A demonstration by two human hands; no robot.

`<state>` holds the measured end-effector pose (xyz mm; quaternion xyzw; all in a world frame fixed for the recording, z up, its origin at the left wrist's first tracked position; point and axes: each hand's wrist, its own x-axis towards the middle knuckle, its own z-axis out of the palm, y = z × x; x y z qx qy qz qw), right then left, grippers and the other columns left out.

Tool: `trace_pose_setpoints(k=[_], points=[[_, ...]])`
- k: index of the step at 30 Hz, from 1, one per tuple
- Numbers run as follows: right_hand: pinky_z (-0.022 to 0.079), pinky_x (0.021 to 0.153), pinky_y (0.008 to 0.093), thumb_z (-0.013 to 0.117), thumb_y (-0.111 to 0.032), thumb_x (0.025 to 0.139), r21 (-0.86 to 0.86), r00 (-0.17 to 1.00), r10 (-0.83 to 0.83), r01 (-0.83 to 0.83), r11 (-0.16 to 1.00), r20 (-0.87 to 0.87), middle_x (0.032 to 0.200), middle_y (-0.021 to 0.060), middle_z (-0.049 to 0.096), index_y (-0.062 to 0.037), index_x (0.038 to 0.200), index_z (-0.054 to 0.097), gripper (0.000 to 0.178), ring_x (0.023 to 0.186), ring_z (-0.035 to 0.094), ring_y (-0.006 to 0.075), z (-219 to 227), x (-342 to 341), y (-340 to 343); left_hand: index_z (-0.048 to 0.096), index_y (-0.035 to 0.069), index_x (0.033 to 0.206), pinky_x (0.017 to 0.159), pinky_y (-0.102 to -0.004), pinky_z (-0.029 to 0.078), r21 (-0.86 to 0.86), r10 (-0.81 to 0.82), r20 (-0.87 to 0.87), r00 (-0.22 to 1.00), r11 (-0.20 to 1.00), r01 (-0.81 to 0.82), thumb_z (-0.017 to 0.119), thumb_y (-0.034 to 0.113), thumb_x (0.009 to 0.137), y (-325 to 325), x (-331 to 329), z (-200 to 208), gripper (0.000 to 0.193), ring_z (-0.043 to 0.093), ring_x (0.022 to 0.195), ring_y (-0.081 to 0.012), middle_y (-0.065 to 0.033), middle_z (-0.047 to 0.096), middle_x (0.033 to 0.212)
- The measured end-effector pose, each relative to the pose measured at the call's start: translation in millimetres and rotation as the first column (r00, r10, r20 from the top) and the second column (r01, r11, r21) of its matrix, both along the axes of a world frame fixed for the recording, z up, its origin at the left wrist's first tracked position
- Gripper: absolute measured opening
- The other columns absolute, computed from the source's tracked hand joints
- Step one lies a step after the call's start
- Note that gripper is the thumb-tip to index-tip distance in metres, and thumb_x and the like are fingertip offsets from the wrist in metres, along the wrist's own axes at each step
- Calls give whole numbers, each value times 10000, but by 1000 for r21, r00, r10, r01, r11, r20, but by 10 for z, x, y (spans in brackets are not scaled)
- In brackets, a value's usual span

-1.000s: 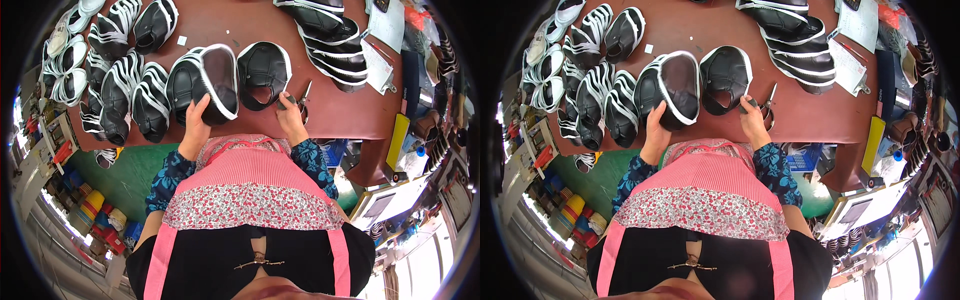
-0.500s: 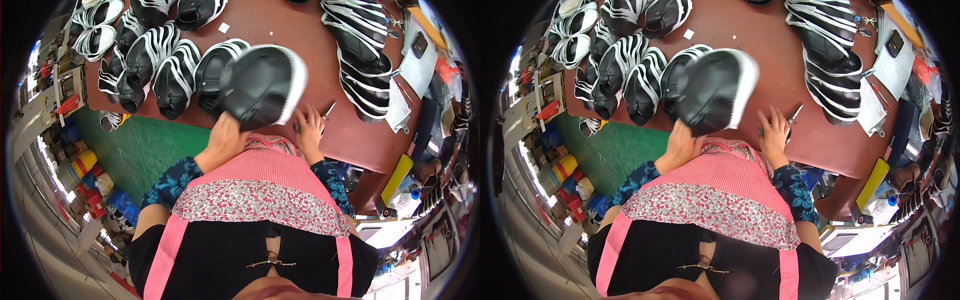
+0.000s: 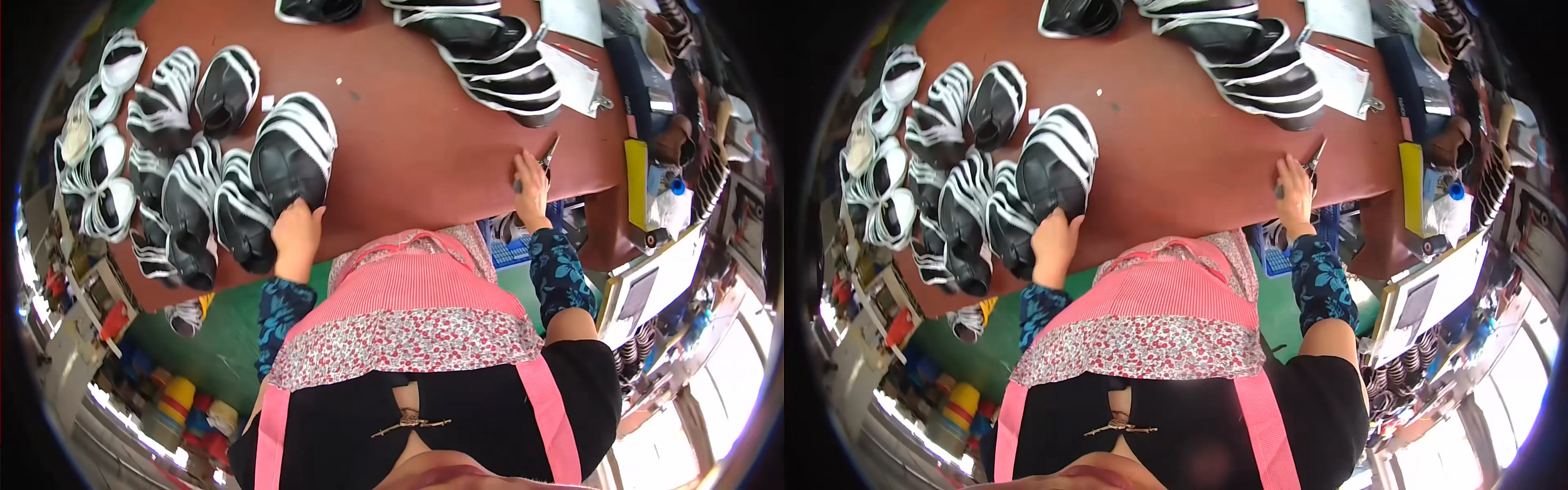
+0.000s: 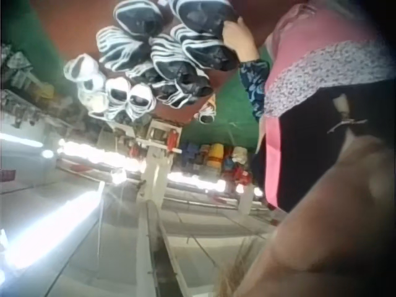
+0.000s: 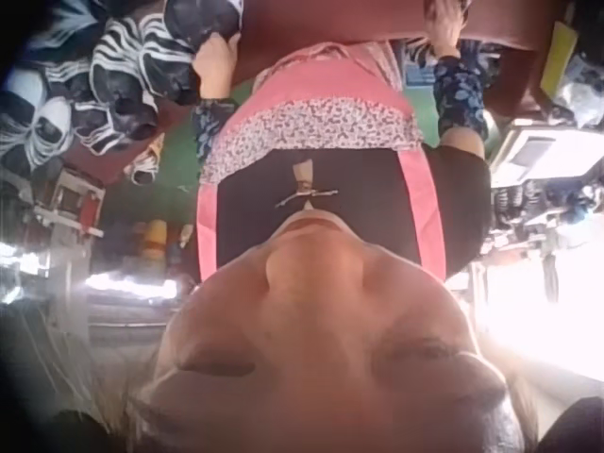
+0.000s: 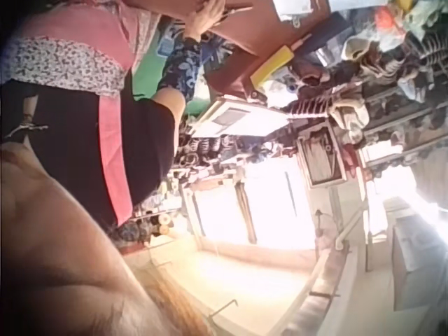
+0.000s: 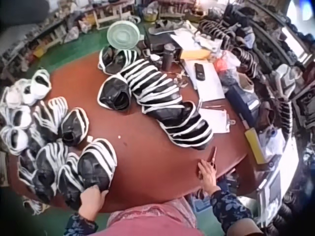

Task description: Manually assemble and inspect shoe upper components at a factory workbench.

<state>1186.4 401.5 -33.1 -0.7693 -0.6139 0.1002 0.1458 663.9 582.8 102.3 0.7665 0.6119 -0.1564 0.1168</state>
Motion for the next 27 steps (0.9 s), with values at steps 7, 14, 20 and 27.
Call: trace_pose_setpoints(k=[7, 14, 20, 27], points=[[431, 1239, 531, 576, -321, 1177, -391, -421, -84, 725, 568, -903, 1531, 89, 630, -49, 1584, 517, 493, 1475, 541, 378, -371, 1093, 881, 758, 34, 1201, 917, -499, 594, 178, -317, 686, 655, 946, 272, 760, 221, 1042, 1052, 1639, 480, 246, 747, 1052, -448, -202, 797, 1122], [346, 1283, 587, 540, -374, 1176, -505, -735, 141, 579, 640, -664, 1652, 103, 543, -110, 1477, 592, 404, 1559, 459, 351, -64, 930, 1162, 670, 15, 1409, 995, -414, 593, 16, -178, 901, 396, 926, 378, 779, 237, 1048, 1948, 4389, -478, 438, 765, 1143, -351, -206, 781, 1287], [493, 1103, 431, 551, -266, 1163, -238, -133, -202, 673, 700, -970, 1481, 132, 634, -40, 1531, 574, 432, 1305, 606, 267, 65, 933, 1086, 668, -18, 1431, 916, -320, 587, -489, 429, 867, 252, 640, 593, 646, -5, 1065, 1477, 5221, -850, 367, 701, 1046, -126, -17, 769, 1206], [569, 856, 471, 783, -52, 903, 398, 971, 100, -6, 917, -217, 1157, 204, 735, 87, 1559, 546, 711, 1025, 730, 337, 2263, -49, 751, 581, 56, 1556, 1178, -390, 472, -732, 863, 497, -89, 473, 490, 473, 301, 1181, 251, 3544, 172, 460, 592, 1354, -195, -80, 628, 1491]])
